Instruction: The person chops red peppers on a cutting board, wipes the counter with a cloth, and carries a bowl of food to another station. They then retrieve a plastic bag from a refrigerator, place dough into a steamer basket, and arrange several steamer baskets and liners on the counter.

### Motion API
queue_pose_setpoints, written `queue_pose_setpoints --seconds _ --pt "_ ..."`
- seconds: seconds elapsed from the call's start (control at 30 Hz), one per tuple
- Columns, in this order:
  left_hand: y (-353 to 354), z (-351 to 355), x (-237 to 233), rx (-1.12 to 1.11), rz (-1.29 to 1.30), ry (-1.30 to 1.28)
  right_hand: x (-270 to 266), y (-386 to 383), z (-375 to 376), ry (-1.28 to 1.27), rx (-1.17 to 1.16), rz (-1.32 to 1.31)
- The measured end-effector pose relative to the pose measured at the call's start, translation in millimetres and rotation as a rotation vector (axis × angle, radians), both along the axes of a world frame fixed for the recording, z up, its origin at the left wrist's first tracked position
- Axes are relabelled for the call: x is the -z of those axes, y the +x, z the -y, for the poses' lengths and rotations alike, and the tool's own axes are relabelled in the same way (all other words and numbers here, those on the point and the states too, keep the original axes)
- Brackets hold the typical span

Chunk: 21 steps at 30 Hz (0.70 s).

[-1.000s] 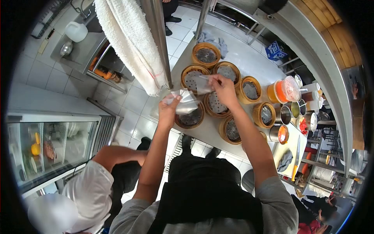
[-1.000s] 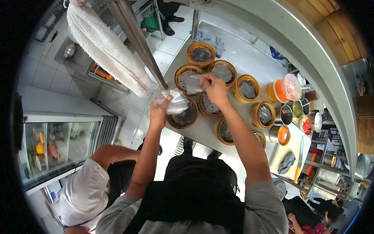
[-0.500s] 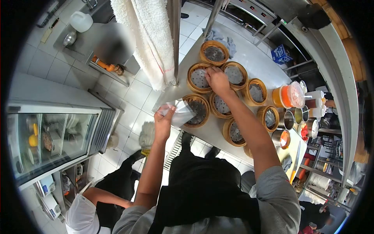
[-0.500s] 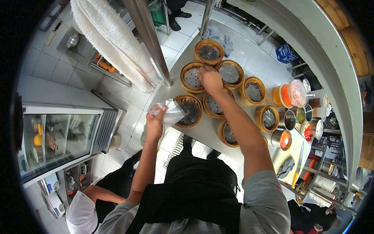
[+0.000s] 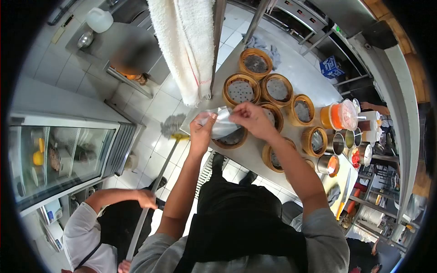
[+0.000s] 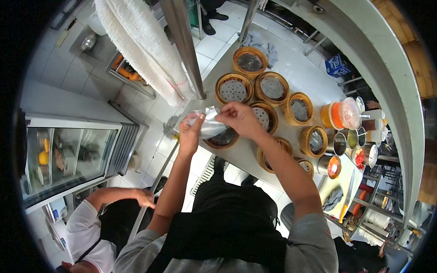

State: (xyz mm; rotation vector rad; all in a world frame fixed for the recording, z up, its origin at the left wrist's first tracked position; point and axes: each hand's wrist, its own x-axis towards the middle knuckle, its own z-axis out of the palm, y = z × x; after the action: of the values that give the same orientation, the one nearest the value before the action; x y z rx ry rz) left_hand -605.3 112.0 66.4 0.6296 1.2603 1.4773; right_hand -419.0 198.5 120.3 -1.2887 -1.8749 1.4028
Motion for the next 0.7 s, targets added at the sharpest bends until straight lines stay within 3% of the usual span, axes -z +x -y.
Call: queue_pose_setpoints --seconds 0.07,0.3,0.37,0.47,0.57,0.63,0.7 --pt "4.0 -4.5 -2.9 0.021 0.014 -0.003 6.8 0.5 1.8 -0.159 -0.074 -0.062" --pt "5.6 -12.0 -5.0 0.111 0.187 -0.001 1.0 10.9 -10.8 -0.153 0.02 -0.116" --pt "1.1 -13.5 -2.1 0.119 0.154 -0.069 -1.5 15.9 -24.9 -0.003 0.018 -0.002" --pt "-3.3 -15.3 3.8 0.072 0.097 -0.048 0.2 28.5 -71.9 0.035 0.146 -0.083" --pt "-9.9 -12.1 -0.5 0.05 -0.046 -0.073 35.7 43.9 -147.9 0.151 0.28 -0.098" --pt "-12.2 -6.4 1.3 0.049 -0.006 -0.051 48.4 39.8 -186.3 0.234 0.35 -0.109" --pt "-11.5 2.5 -1.9 0.033 0.009 -0.108 49.7 35.4 -207.3 0.358 0.397 0.166"
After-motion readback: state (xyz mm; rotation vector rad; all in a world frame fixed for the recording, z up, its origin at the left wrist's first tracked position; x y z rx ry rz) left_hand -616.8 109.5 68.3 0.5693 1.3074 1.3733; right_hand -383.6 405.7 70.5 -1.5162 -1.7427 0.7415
